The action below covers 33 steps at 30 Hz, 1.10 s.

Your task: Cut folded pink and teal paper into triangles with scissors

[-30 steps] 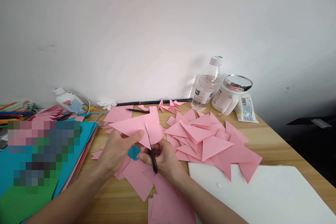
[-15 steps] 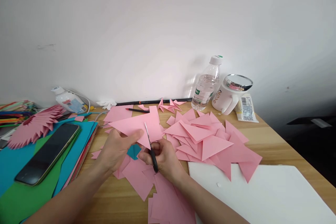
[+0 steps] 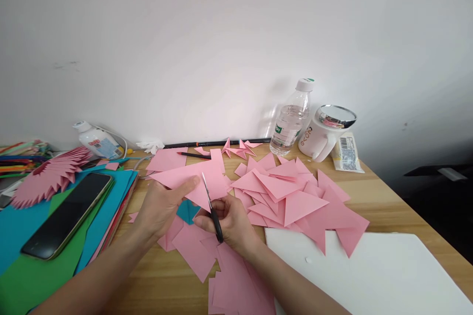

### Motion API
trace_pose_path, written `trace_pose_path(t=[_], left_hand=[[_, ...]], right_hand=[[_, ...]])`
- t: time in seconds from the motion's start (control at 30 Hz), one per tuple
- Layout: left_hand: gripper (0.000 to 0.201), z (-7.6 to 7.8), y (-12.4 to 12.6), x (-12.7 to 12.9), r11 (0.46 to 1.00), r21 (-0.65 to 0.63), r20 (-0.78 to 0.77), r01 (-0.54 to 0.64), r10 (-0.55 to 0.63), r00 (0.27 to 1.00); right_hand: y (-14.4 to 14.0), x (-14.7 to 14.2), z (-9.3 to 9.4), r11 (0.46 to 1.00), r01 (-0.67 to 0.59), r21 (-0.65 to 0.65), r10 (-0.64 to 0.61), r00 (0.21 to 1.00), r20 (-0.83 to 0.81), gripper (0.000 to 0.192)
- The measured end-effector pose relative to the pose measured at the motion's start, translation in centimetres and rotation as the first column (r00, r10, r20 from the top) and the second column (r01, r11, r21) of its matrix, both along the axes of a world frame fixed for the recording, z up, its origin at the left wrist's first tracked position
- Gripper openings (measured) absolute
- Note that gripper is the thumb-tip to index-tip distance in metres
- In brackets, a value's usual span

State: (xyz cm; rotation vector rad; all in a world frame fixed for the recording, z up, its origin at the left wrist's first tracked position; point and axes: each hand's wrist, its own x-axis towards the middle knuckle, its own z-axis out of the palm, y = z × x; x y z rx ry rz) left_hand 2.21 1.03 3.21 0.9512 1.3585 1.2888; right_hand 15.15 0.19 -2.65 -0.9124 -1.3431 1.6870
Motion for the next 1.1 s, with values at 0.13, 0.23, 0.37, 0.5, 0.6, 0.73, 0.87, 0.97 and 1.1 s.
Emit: trace_pose_path(t=[0.13,0.23,0.37,0.5,0.6,0.73,0.87,0.97,1.1], left_hand=[[0.019,0.04,0.01,-0.03,0.999,-0.035,-0.033,0.002,-0.004,0.999],[0.019,-0.06,-0.06,-0.02,1.000,-0.023,-0.033,0.006,-0.006,0.999],[0.021,0.03,-0.17,0.08,0.998,-0.025,-0.022,0.059,-0.060,0.998],[0.024,0.20,-0.21,0.15,0.996,-0.015,0.013,0.084,-0.083,0.996],[0.022,0.10,-0.19,0.14,0.996,-0.020,0.023,0.090,-0.089,0.996],[0.024,-0.09,-0.15,0.13,0.996,-0.042,0.017,0.081,-0.080,0.997],[0.023,-0.03,-0.21,0.10,0.996,-0.031,0.029,0.089,-0.088,0.996],[0.024,0.12,-0.29,0.10,0.994,-0.050,0.032,0.101,-0.100,0.994],[0.027,0.14,-0.27,0.11,0.990,-0.076,0.006,0.121,-0.121,0.993]], right_hand=[[-0.05,0.02,0.02,1.000,0.013,-0.012,-0.013,1.000,-0.012,0.040],[-0.10,-0.02,0.07,1.000,0.006,-0.025,-0.007,0.999,-0.051,0.038],[-0.08,-0.08,-0.09,1.000,0.019,-0.010,-0.019,0.998,-0.063,0.039],[-0.09,-0.09,-0.29,0.999,0.039,-0.033,-0.041,0.997,-0.064,0.041],[-0.14,-0.11,-0.26,0.997,0.034,-0.065,-0.040,0.995,-0.088,0.042],[-0.18,-0.13,-0.16,0.996,0.028,-0.080,-0.035,0.996,-0.087,0.040],[-0.21,-0.07,-0.28,0.997,0.016,-0.073,-0.023,0.995,-0.095,0.036],[-0.20,-0.06,-0.48,0.997,0.029,-0.065,-0.033,0.998,-0.061,0.036],[-0.12,-0.10,-0.76,0.998,0.039,-0.054,-0.040,0.999,-0.012,0.034]])
